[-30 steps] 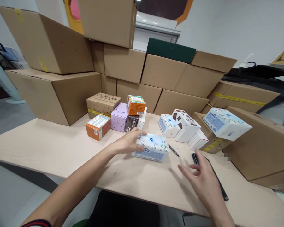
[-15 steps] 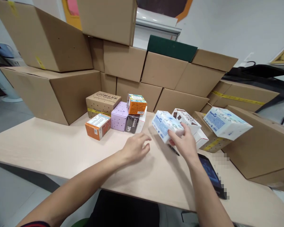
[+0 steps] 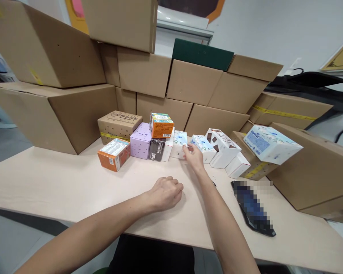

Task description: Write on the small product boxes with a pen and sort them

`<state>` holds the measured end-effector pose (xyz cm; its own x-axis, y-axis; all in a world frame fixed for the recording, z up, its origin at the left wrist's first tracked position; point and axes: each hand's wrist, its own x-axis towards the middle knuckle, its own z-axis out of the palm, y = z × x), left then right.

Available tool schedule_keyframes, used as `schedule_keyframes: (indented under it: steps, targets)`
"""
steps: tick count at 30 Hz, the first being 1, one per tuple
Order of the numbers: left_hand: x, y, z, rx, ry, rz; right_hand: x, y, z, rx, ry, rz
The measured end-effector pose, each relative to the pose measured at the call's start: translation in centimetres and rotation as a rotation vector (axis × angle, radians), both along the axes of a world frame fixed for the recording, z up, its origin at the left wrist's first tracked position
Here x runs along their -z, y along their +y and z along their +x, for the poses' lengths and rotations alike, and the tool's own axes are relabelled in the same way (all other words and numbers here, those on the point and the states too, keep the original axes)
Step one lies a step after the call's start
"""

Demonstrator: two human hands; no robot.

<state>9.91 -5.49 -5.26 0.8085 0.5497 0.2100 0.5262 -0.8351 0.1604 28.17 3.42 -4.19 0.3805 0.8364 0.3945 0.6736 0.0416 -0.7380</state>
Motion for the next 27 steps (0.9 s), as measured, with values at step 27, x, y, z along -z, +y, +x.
schedule_keyframes:
  steps: [27]
  targets:
    - [-0.3,-0.1,0.1,-0.012,0.033,-0.025,1.0,-2.0,4.6,0.361,-0.419,-0.090]
